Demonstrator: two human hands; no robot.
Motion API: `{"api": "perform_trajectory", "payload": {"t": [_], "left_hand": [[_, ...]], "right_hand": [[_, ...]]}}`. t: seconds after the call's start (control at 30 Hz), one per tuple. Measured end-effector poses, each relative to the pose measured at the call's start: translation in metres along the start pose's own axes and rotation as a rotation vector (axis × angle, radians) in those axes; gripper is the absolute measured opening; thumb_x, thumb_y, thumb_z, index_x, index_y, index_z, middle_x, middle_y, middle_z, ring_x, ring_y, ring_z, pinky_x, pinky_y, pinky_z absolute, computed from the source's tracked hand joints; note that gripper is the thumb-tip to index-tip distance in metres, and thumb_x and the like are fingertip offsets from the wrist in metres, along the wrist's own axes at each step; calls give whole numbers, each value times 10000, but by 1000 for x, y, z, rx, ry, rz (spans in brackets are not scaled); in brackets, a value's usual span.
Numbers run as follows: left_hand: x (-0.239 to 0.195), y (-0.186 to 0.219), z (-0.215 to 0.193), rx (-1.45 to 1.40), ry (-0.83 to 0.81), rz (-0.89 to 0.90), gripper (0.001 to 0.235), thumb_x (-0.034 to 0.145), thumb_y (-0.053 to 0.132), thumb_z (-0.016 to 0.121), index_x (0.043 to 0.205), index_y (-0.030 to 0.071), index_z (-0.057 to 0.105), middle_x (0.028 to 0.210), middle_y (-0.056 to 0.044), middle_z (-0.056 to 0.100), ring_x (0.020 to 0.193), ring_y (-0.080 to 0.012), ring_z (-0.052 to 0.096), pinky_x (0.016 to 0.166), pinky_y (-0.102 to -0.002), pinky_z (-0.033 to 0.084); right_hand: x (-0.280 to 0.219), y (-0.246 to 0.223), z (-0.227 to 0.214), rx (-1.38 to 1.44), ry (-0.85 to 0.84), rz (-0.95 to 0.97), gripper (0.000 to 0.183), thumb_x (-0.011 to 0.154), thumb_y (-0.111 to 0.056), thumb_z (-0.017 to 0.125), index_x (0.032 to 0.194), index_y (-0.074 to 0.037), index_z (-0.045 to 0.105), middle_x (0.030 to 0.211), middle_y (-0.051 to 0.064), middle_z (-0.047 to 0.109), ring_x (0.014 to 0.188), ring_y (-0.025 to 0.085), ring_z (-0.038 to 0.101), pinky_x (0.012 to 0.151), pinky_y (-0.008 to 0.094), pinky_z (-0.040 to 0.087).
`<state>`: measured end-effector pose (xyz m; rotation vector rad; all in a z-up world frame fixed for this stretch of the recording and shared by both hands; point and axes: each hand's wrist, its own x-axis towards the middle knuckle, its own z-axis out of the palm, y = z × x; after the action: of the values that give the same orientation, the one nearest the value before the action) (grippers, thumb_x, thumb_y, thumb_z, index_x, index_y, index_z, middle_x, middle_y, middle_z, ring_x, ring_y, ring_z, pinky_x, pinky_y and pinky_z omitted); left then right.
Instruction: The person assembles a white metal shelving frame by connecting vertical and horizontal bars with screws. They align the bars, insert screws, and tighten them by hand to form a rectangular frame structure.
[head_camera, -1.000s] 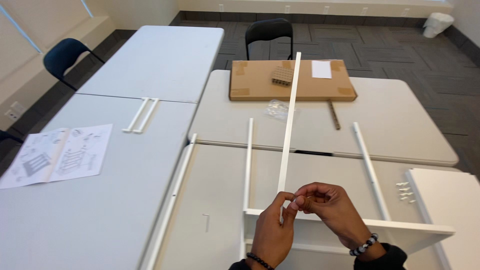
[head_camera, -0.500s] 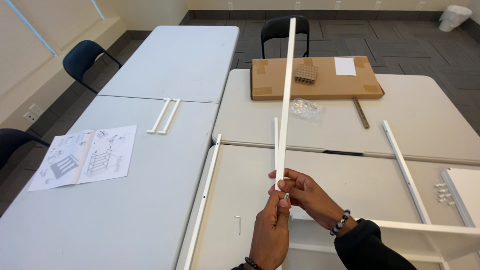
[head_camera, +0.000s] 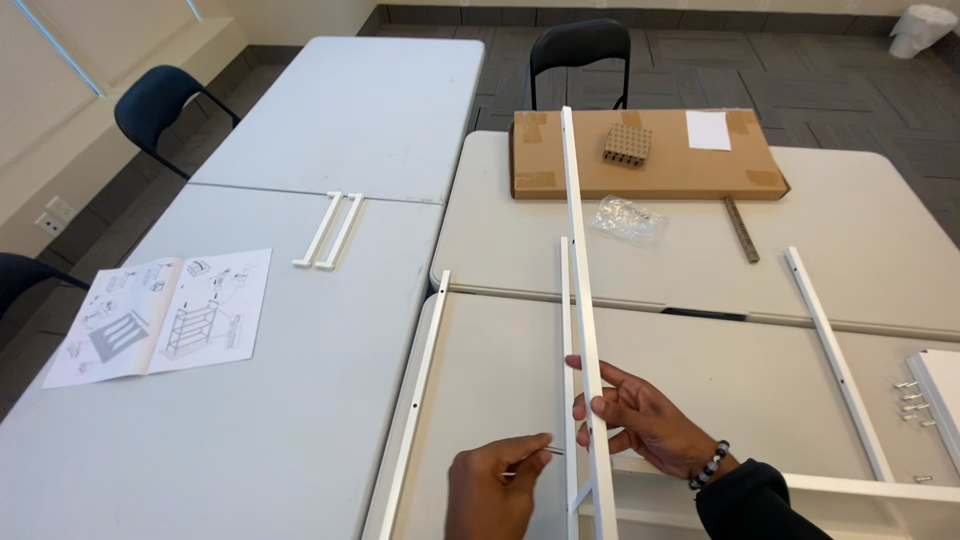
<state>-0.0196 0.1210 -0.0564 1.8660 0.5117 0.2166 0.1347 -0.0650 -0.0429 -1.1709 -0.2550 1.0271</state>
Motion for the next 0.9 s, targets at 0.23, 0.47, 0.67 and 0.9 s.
{"api": "perform_trajectory", "payload": {"t": [0.23, 0.47, 0.67, 0.9], "left_hand": [[-1, 30, 9, -97, -22, -63, 144, 874, 185, 829, 1001, 202, 896, 1000, 68, 937, 735, -85, 838, 769, -236, 706], [5, 9, 33, -3, 119, 301, 127, 895, 160, 788, 967, 224, 871, 721, 48, 839, 512, -133, 611, 555, -282, 550], [5, 7, 38, -34, 66, 238, 128, 877, 160, 829, 969, 213, 901, 695, 51, 778, 548, -103, 582, 559, -264, 545], [-12, 34, 48, -415, 47, -473, 367, 866, 173, 797, 1220, 185, 893, 1173, 0, 939, 1087, -89, 902, 870, -206, 716]], "right_hand": [[4, 2, -5, 39, -14, 47, 797, 891, -176, 725, 1613, -135, 390, 1269, 144, 688, 999, 347, 796, 686, 469, 722], [3, -4, 2, -78, 12, 16, 755, 861, -253, 751, 1551, -89, 491, 1539, 25, 571, 1429, 263, 618, 548, 251, 653], [1, -10, 9, -91, 39, 48, 744, 838, -287, 758, 1524, -121, 522, 1541, 7, 565, 1404, 279, 642, 589, 320, 654], [3, -8, 9, -94, 116, 96, 673, 829, -232, 758, 1467, -93, 594, 1409, 20, 610, 1310, 284, 695, 765, 426, 647]]}}
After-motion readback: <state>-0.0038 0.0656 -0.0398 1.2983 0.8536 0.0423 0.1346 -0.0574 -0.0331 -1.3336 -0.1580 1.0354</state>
